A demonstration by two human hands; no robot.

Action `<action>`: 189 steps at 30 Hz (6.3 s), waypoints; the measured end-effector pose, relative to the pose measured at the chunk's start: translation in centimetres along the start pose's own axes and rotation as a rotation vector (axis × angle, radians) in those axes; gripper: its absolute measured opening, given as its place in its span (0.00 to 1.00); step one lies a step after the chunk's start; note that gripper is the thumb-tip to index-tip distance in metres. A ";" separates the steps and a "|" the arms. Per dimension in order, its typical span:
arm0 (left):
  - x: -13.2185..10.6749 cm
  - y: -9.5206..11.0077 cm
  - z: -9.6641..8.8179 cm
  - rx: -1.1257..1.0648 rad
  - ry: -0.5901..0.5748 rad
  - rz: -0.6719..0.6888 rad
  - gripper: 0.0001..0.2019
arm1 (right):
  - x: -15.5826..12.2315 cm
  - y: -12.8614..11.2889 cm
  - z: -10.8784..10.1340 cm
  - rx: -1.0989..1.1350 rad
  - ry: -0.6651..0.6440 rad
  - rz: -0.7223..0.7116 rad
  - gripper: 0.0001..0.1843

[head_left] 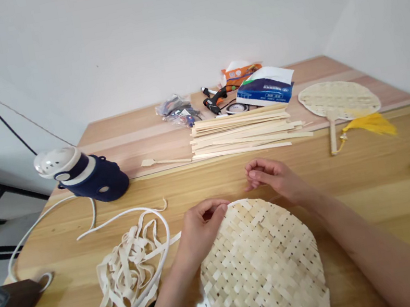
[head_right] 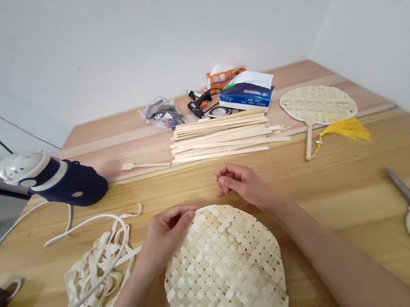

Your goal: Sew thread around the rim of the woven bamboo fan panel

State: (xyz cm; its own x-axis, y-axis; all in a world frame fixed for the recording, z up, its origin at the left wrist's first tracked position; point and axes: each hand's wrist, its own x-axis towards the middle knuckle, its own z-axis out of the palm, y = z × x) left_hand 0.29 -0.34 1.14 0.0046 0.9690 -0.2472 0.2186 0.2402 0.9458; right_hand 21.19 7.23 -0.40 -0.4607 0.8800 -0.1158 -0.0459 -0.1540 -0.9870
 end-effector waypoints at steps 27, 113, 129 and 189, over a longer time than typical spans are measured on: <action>-0.2 -1.7 -1.9 0.075 0.097 0.018 0.22 | -0.2 -1.0 -0.7 -0.286 -0.240 0.259 0.14; -0.3 -1.5 -2.1 0.103 -0.060 0.110 0.09 | -0.3 -0.7 1.2 -0.313 -0.340 0.309 0.12; -0.2 -1.5 -2.0 0.353 0.013 0.611 0.06 | -0.3 -0.5 1.1 -0.320 -0.340 0.308 0.13; -0.8 -0.9 -0.1 -0.099 -0.150 -0.097 0.10 | -0.5 -0.1 1.9 -0.333 -0.362 0.291 0.13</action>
State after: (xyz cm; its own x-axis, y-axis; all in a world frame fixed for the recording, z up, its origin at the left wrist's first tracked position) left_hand -0.03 -1.34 0.52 0.1348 0.9231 -0.3601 0.1286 0.3441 0.9301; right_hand 19.76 5.99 -0.02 -0.6895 0.6033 -0.4007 0.3830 -0.1658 -0.9088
